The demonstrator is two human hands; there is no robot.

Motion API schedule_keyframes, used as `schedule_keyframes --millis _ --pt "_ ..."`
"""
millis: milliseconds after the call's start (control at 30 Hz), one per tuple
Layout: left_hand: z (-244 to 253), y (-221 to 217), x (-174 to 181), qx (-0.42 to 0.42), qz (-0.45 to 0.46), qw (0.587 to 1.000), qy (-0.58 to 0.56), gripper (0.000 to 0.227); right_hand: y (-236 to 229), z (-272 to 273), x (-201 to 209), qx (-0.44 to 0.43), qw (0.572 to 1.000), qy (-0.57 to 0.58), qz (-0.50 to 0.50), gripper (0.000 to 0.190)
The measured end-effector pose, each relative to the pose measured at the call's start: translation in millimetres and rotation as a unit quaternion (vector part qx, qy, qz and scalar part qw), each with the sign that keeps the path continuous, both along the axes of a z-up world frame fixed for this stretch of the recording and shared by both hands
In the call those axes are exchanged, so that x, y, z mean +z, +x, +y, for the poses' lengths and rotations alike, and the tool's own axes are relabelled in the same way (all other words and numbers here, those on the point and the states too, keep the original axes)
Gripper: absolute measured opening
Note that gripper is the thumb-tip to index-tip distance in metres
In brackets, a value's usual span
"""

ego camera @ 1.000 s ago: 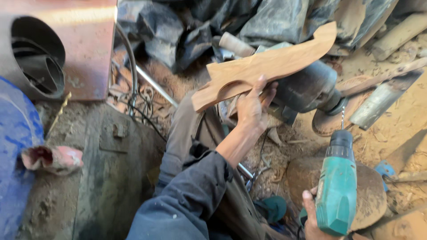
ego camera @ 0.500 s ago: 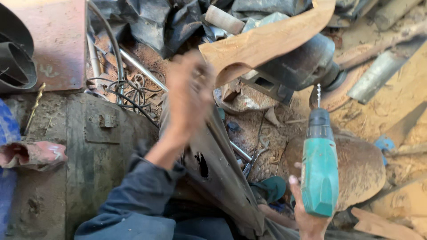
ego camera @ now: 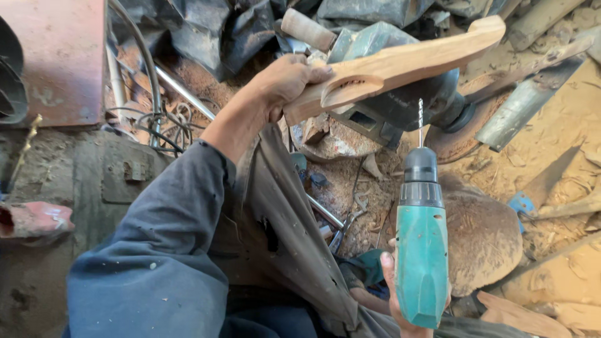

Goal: The person uses a corded electric drill to bore a hole into a curved wooden piece held against a grinding wheel. The person repositions the wood and continues drilling until the hole is formed, then sets the drill aside.

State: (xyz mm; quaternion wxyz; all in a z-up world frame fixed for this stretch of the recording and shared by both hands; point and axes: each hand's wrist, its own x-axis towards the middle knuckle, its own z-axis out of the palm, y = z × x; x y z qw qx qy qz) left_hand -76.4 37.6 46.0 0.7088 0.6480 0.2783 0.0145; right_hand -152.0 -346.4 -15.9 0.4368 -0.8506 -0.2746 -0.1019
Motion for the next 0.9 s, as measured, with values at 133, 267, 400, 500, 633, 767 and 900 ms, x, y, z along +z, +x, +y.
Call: schedule_keyframes --millis 133,267,400,500,633,767,900 --pt "-2 8 -15 -0.030 0.005 0.999 0.038 0.034 3 -3 -6 0.000 0.996 -0.079 -0.035 0.023" --pt "-15 29 -37 -0.015 -0.104 0.994 0.011 0.052 10 1 -11 0.027 0.992 -0.076 -0.094 0.028" --pt "-30 56 -59 -0.045 -0.202 0.970 0.126 0.074 17 11 -20 0.035 0.999 -0.011 -0.028 0.038" --pt "-32 69 -63 -0.063 -0.161 0.961 0.218 0.077 29 15 -26 0.056 0.998 0.014 0.023 0.053" --pt "-43 70 -55 -0.067 -0.190 0.970 0.132 0.075 37 14 -30 0.058 0.998 -0.020 0.012 0.065" --pt "-71 63 -54 0.007 -0.157 0.984 0.089 0.056 37 20 -34 0.092 0.995 -0.008 -0.031 0.076" --pt "-90 59 -65 0.051 -0.262 0.963 0.033 0.049 37 27 -34 0.079 0.994 -0.057 -0.055 0.070"
